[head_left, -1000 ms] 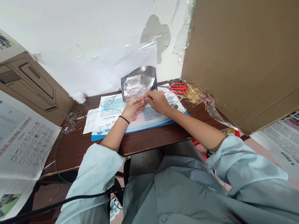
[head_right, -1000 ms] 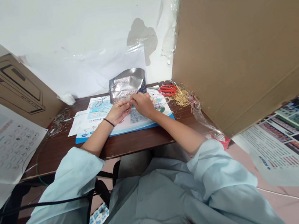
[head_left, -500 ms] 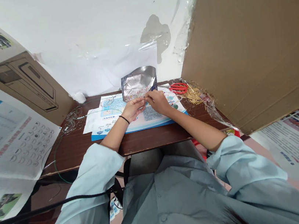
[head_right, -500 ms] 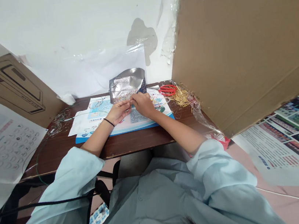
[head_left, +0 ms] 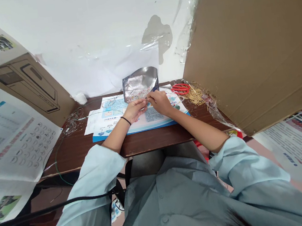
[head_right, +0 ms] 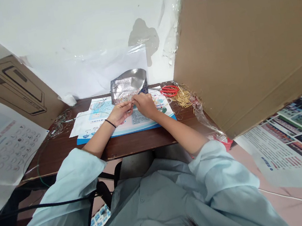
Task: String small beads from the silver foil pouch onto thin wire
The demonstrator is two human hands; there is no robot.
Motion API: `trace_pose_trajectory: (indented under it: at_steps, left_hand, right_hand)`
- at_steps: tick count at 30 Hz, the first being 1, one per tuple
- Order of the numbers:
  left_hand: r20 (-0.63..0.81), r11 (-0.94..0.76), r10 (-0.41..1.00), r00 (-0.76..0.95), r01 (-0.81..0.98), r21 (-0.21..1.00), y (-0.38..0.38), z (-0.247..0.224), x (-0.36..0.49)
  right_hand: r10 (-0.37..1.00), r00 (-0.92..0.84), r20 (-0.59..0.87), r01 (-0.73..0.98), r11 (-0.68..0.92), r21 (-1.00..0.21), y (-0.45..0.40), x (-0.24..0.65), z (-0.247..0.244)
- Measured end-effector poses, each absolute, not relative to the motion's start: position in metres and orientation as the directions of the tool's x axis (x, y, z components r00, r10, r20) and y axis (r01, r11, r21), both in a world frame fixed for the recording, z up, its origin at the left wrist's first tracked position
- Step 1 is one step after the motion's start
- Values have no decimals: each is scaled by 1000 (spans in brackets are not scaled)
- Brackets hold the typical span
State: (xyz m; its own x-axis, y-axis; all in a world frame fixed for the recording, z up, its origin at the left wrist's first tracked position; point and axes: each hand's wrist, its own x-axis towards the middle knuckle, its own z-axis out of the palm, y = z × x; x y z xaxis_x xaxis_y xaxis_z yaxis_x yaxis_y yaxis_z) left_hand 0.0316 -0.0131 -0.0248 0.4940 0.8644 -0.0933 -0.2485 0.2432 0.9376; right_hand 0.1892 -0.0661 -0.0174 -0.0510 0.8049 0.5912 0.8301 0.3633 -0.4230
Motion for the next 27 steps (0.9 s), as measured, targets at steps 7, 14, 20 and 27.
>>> trace_pose_trajectory:
  at_steps: [7, 14, 20, 27]
  left_hand:
    - [-96, 239, 860, 501, -230, 943, -12, -26, 32]
    - [-87, 233, 858, 507, -233, 944, -12, -26, 31]
    - [-95, 238, 858, 505, -228, 944, -12, -26, 31]
    - [-99, 240, 855, 509, -219, 946, -13, -25, 32]
  right_hand:
    - [812, -72, 579, 842, 360, -401, -66, 189, -18]
    - [792, -78, 606, 852, 369, -373, -64, 191, -18]
    - [777, -102, 621, 853, 389, -347, -62, 193, -21]
    - [776, -115, 620, 856, 395, -335, -62, 194, -22]
